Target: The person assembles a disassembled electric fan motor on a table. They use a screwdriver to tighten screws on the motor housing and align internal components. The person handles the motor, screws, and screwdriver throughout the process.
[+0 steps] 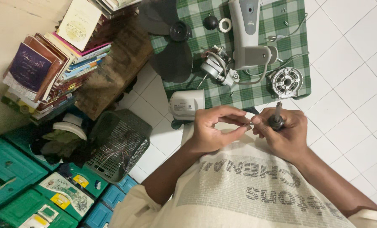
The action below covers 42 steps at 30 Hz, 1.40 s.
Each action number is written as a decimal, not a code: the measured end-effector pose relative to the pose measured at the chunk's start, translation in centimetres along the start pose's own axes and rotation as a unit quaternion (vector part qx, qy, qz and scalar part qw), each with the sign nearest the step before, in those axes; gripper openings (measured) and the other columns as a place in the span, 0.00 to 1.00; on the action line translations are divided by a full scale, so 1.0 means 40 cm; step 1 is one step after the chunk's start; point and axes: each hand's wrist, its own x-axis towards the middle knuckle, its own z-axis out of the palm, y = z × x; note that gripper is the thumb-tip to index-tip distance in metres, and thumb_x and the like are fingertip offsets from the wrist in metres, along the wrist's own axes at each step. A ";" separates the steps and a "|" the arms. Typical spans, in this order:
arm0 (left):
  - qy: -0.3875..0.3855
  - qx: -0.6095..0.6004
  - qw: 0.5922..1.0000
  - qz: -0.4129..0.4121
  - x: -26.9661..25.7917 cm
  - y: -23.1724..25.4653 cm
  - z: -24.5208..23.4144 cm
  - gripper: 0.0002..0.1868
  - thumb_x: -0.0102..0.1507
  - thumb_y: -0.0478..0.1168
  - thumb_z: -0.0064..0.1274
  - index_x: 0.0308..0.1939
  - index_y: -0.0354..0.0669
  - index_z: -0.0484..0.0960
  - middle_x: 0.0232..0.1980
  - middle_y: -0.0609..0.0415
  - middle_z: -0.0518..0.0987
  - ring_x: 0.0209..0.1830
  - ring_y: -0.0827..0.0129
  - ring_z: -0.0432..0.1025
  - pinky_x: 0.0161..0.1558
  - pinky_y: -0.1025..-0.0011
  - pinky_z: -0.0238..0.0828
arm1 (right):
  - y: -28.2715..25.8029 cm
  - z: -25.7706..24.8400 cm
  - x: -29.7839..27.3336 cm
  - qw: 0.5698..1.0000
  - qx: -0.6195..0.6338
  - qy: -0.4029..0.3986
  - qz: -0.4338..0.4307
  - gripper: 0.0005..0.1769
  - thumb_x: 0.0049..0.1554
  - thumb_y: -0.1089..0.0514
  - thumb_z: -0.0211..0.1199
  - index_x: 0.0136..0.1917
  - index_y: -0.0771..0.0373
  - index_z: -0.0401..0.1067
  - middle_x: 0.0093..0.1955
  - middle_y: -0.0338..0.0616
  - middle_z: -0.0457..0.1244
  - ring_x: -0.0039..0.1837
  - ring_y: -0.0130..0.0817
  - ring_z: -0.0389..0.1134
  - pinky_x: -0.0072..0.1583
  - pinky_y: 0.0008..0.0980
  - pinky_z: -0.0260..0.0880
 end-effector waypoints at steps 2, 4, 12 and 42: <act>0.000 -0.011 1.000 -0.005 -0.003 -0.001 -0.001 0.15 0.61 0.23 0.64 0.51 0.32 0.80 0.50 0.46 0.84 0.52 0.66 0.82 0.56 0.68 0.85 | -0.007 -0.006 0.002 1.000 0.023 -0.006 -0.014 0.13 0.60 0.60 0.67 0.35 0.67 0.75 0.33 0.43 0.69 0.33 0.24 0.68 0.36 0.23 0.66; 0.001 -0.027 1.000 -0.007 -0.004 -0.003 -0.004 0.15 0.61 0.23 0.64 0.51 0.32 0.81 0.50 0.45 0.84 0.52 0.66 0.82 0.57 0.68 0.84 | -0.018 -0.014 0.006 0.999 0.011 -0.007 -0.040 0.09 0.56 0.61 0.69 0.39 0.69 0.76 0.37 0.45 0.70 0.36 0.25 0.69 0.38 0.24 0.67; 0.024 -0.066 0.997 -0.020 0.003 -0.001 -0.003 0.15 0.61 0.23 0.64 0.51 0.32 0.80 0.51 0.44 0.83 0.52 0.65 0.82 0.58 0.68 0.84 | -0.054 -0.040 0.030 0.985 -0.048 -0.019 -0.167 0.06 0.52 0.71 0.72 0.44 0.70 0.78 0.45 0.50 0.71 0.45 0.33 0.73 0.44 0.28 0.72; 0.023 -0.058 0.998 -0.022 -0.001 0.000 0.004 0.17 0.62 0.23 0.63 0.53 0.30 0.78 0.51 0.42 0.84 0.55 0.62 0.82 0.59 0.67 0.84 | -0.004 -0.037 0.014 0.987 -0.025 -0.019 -0.156 0.07 0.57 0.61 0.72 0.43 0.66 0.76 0.42 0.44 0.69 0.38 0.22 0.68 0.36 0.22 0.62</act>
